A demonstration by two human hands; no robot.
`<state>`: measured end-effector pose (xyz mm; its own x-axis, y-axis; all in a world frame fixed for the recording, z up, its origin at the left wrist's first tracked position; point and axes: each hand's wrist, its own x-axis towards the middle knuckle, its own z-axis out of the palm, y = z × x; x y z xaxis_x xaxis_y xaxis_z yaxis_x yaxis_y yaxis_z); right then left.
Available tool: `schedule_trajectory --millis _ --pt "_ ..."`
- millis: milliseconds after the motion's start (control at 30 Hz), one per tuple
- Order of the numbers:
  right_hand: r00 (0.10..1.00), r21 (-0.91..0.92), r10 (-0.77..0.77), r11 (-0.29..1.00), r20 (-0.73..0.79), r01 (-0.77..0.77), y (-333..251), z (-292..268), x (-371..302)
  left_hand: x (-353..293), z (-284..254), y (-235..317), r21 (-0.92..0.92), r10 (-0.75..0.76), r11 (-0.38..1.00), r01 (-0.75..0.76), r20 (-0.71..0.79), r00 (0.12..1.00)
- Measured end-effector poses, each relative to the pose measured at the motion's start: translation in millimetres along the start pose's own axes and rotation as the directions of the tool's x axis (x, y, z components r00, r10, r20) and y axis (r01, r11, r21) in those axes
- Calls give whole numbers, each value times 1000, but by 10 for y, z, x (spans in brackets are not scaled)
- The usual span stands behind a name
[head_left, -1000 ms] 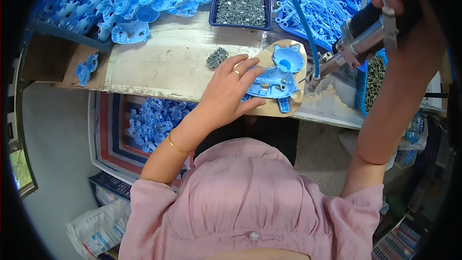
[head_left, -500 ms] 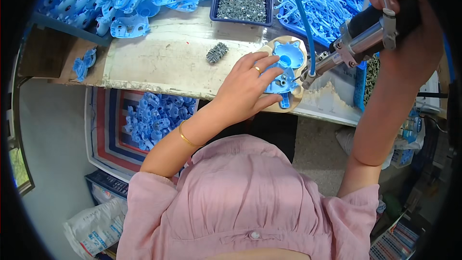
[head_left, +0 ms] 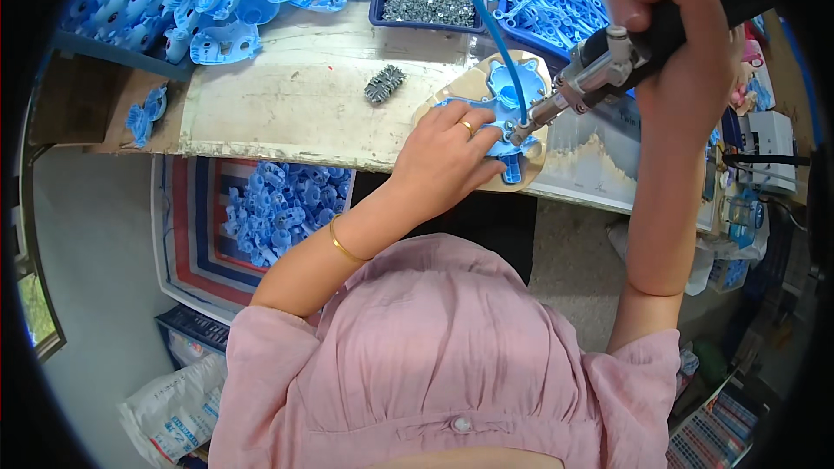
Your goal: Assembling blue plastic toy car components using pneumatic screwdrivers and an assembly jig.
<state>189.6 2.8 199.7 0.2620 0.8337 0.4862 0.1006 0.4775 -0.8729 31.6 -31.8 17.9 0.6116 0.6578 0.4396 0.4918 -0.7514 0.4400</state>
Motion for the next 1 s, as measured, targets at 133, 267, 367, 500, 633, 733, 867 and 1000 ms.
schedule_trajectory --millis 133,267,367,500,633,733,867,1000 --pt "999 -89 -13 996 -34 10 -8 33 -105 -40 116 -26 21 3 1000 -3 31 1000" --pt "992 -122 -38 992 -120 23 27 34 -166 -55 118 13 61 -11 998 10 10 1000" --pt "985 -141 -56 989 -166 33 37 66 -154 -43 118 15 80 -5 997 5 -7 1000" --pt "994 -114 2 993 -113 -15 -9 75 -104 -70 94 22 109 -24 994 23 10 1000" --pt "971 -263 -223 935 92 239 -106 -376 229 -152 34 100 80 3 997 1 -48 999" --pt "975 -231 -208 948 73 219 -100 -310 299 -373 38 116 85 135 989 -125 -133 982" --pt "981 -189 -185 963 51 191 -107 -193 383 -460 77 194 10 264 964 -265 -118 957" --pt "988 -169 -154 973 20 155 -105 -152 427 -372 102 183 19 246 969 -246 -150 957"
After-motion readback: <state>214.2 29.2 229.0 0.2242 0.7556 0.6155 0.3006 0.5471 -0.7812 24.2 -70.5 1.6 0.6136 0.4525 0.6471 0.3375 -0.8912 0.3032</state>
